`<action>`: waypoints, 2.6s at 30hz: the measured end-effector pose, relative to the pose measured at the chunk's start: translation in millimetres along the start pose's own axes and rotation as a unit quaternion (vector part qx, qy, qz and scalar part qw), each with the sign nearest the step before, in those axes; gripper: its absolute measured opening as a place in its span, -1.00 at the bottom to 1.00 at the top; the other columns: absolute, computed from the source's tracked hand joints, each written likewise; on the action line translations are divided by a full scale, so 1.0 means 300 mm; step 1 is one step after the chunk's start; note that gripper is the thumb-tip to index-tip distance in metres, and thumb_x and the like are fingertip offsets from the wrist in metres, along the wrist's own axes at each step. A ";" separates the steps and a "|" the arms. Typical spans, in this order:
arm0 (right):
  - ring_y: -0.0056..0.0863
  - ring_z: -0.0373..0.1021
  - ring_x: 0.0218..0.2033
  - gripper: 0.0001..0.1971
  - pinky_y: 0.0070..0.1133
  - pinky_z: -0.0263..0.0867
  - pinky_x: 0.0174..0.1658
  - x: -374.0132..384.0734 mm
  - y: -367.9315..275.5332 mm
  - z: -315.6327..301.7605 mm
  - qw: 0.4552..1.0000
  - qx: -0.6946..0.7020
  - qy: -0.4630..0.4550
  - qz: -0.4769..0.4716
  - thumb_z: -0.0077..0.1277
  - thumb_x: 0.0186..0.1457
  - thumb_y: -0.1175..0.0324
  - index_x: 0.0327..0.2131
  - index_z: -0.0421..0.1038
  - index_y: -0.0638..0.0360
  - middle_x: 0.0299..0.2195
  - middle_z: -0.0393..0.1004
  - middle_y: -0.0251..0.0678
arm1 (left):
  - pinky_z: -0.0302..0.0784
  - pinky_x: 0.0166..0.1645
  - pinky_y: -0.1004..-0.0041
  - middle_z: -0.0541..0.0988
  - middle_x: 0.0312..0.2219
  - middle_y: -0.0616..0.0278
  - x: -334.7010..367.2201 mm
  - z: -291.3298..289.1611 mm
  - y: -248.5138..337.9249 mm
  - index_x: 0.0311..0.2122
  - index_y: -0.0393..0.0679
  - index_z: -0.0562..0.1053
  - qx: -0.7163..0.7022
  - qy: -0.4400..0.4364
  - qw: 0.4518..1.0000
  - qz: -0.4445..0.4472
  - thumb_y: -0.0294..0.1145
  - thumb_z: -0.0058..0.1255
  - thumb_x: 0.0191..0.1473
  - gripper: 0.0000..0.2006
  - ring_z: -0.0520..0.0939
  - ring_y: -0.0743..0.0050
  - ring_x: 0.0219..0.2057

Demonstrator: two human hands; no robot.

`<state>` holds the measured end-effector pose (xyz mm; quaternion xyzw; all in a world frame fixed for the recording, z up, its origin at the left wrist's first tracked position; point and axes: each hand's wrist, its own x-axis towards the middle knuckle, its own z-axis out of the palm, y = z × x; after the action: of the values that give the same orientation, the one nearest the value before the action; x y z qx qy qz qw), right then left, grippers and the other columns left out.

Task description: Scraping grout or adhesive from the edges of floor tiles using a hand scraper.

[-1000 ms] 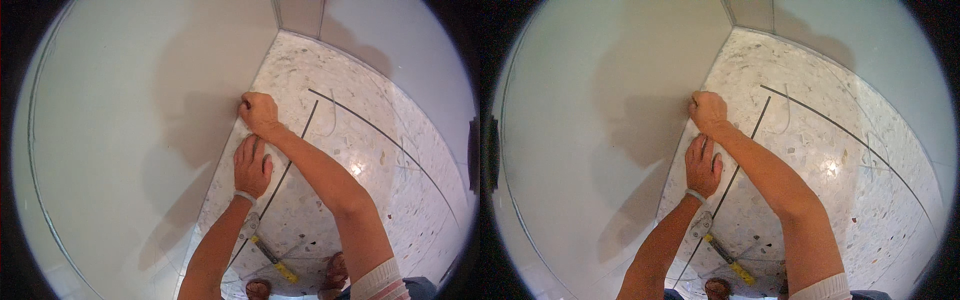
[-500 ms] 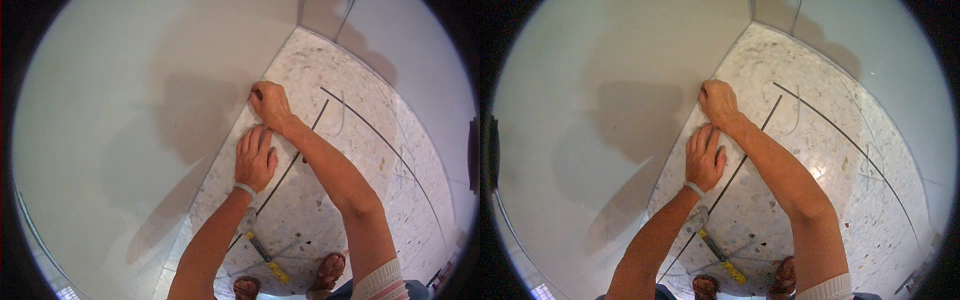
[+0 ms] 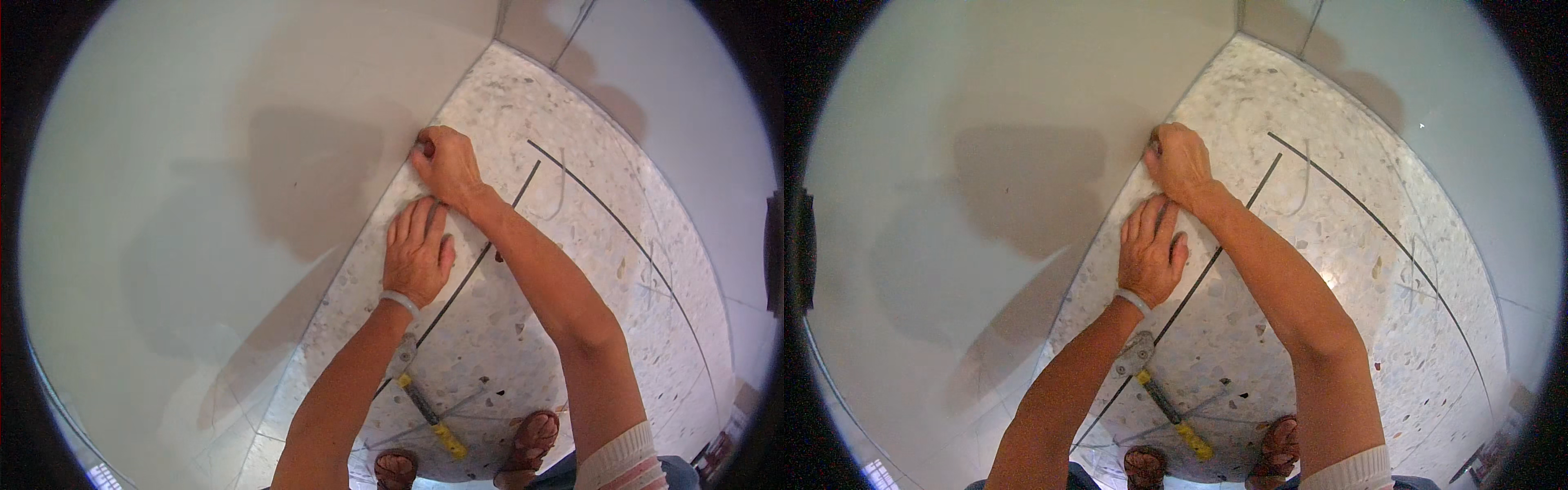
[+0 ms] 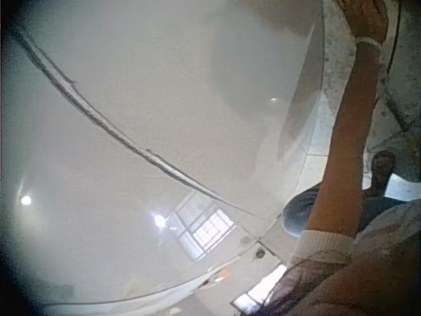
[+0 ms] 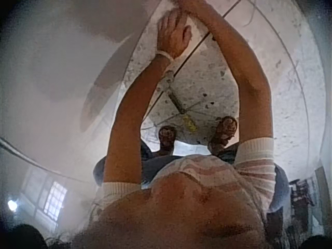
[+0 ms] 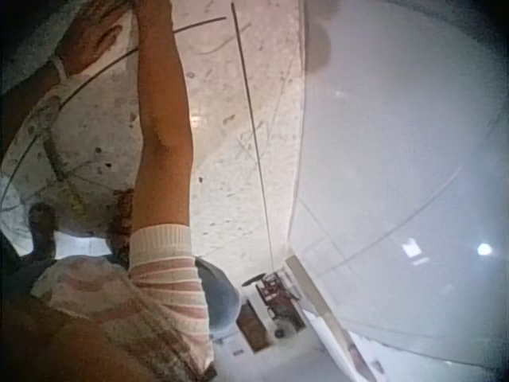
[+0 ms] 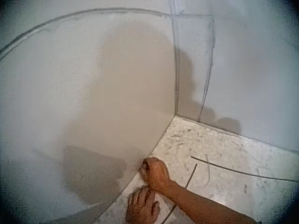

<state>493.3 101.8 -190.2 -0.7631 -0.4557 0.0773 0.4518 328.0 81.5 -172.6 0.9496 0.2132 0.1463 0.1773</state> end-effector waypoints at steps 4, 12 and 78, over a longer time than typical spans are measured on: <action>-0.12 0.47 -0.40 -0.82 -0.38 0.38 -0.31 0.003 0.005 0.018 1.000 -0.020 0.005 0.005 0.06 -0.10 0.45 -0.38 0.49 0.35 -0.45 0.50 -0.01 | 0.08 0.24 0.07 0.28 0.09 -0.05 0.000 0.010 0.005 0.07 -0.27 0.30 -0.002 -0.001 1.000 0.000 -0.31 -0.02 0.04 -0.52 0.26 -0.03 0.14; -0.04 0.45 -0.41 -0.88 -0.29 0.37 -0.30 0.013 -0.011 0.026 0.999 -0.013 -0.007 0.038 0.06 -0.13 0.44 -0.48 0.46 0.31 -0.49 0.49 -0.01 | 0.07 0.24 0.00 0.25 0.12 -0.12 -0.006 0.017 -0.001 0.14 -0.29 0.26 0.004 -0.020 1.000 -0.003 -0.30 -0.05 0.07 -0.48 0.22 -0.15 0.17; 0.00 0.43 -0.43 -0.91 -0.24 0.36 -0.35 0.002 -0.031 0.050 0.997 -0.011 0.063 0.044 0.04 -0.15 0.46 -0.54 0.42 0.28 -0.53 0.47 -0.03 | 0.08 0.22 0.00 0.24 0.11 -0.14 -0.008 0.022 0.002 0.10 -0.34 0.26 0.042 -0.019 0.999 0.014 -0.36 -0.01 0.02 -0.48 0.23 -0.14 0.15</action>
<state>479.9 113.3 -191.6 -0.7903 -0.3937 0.0440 0.4675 328.4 78.0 -178.7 0.9616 0.2025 0.1221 0.1396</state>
